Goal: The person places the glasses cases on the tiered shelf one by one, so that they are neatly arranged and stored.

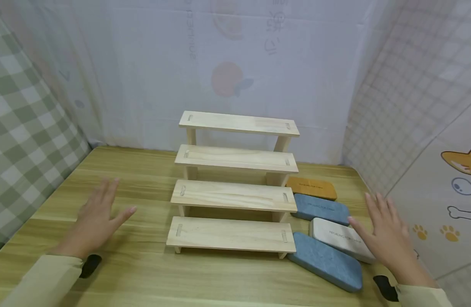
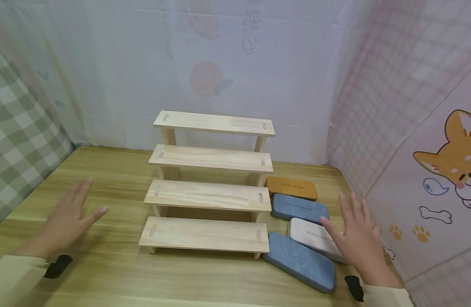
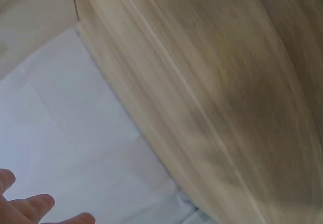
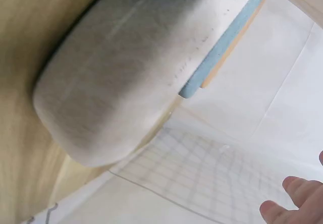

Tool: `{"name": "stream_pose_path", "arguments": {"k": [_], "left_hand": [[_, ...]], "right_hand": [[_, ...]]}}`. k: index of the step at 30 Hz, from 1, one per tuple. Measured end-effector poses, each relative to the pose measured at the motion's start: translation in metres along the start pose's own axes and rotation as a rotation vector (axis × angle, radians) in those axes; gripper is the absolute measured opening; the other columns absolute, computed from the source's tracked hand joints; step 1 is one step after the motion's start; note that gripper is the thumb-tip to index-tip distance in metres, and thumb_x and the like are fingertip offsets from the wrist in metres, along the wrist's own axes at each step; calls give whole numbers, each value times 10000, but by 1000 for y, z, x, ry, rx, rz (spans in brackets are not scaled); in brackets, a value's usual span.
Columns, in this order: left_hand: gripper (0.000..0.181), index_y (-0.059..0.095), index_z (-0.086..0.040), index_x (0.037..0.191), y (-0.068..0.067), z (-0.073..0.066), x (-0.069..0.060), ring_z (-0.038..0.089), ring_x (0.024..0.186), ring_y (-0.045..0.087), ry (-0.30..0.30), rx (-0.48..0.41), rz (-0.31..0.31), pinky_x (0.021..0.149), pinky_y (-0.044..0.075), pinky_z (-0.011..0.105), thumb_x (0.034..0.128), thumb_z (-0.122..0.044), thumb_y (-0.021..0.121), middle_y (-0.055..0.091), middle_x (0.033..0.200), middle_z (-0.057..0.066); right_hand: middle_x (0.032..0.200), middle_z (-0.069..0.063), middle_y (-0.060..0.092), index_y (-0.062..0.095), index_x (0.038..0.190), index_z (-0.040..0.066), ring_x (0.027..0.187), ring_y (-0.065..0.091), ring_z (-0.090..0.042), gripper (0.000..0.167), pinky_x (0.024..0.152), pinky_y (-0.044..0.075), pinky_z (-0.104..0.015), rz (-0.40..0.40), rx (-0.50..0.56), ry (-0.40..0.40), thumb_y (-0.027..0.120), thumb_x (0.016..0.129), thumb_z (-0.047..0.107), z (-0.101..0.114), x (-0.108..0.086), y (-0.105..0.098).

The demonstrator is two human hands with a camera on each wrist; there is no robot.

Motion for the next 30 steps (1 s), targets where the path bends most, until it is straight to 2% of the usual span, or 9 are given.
{"name": "stream_pose_path", "arguments": {"k": [6, 9, 13, 18, 21, 24, 25, 27, 30], "left_hand": [[894, -113, -115, 1541, 10, -9, 0, 514, 1407, -61, -2, -248, 46, 1045, 43, 734, 986, -420, 519, -105, 1575, 248], [889, -119, -120, 1540, 18, -13, 0, 556, 1385, 58, -24, -322, 73, 1015, 145, 751, 989, -405, 518, -60, 1571, 274], [863, -112, -94, 1538, 29, -19, 0, 582, 1310, 259, -69, -400, 134, 935, 338, 721, 1002, -401, 491, 43, 1558, 305], [804, -57, -16, 1532, 38, -24, 2, 558, 1253, 386, -91, -540, 183, 891, 491, 560, 1022, -357, 462, 161, 1516, 345], [765, -23, 9, 1529, 42, -26, 3, 515, 1233, 446, -100, -631, 204, 869, 525, 495, 1030, -322, 452, 209, 1496, 353], [765, -22, 12, 1528, 48, -29, 2, 480, 1239, 464, -136, -726, 244, 880, 528, 467, 1028, -318, 455, 221, 1489, 358], [773, -25, 12, 1527, 50, -30, 2, 471, 1236, 471, -154, -758, 257, 884, 529, 459, 1027, -323, 459, 222, 1487, 360], [785, -34, 7, 1528, 54, -31, 1, 450, 1231, 487, -192, -812, 284, 894, 527, 440, 1023, -331, 463, 233, 1481, 363], [789, -22, 13, 1527, 59, -31, 0, 417, 1206, 523, -232, -857, 314, 904, 525, 416, 1018, -338, 469, 281, 1462, 363]], "right_hand": [[1587, -195, -124, -39, 1554, 128, 1397, -168, -499, 760, 930, -117, -805, 20, 175, 1, 444, 1015, 357, -7, -13, 8], [1586, -225, -83, -19, 1553, 97, 1399, -121, -518, 736, 977, -106, -773, 29, 262, -7, 442, 1021, 314, -7, -18, 10], [1573, -272, -41, -39, 1554, 129, 1388, -48, -554, 729, 968, 29, -799, 87, 367, 46, 434, 1029, 311, -9, -25, 13], [1554, -312, 42, -50, 1556, 203, 1350, 66, -597, 739, 959, 141, -784, 116, 466, 96, 459, 1026, 276, -11, -37, 19], [1559, -257, 161, 25, 1564, 207, 1455, 132, -220, 739, 1164, 195, -395, 49, 468, 53, 512, 1008, 204, -12, -43, 23], [1544, 47, 280, 112, 1563, 173, 1284, 216, 162, 744, 958, 241, -35, -20, 452, 18, 571, 977, 156, -13, -49, 25], [1500, 159, 298, 132, 1560, 151, 1183, 226, 246, 743, 856, 229, 15, -37, 451, 3, 582, 969, 134, -14, -51, 26], [1370, 331, 308, 164, 1553, 118, 1150, 254, 271, 741, 837, 254, 8, -47, 461, -2, 602, 956, 121, -15, -54, 28], [1257, 417, 309, 217, 1537, 78, 1118, 286, 278, 725, 810, 296, 2, -50, 459, 9, 627, 940, 121, -17, -58, 31]]}}
Point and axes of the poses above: each hand's wrist, its own x-axis towards the middle knuckle, its own y-axis out of the palm, z = x × y, the point moved 6 cm from there along x, towards the middle knuckle
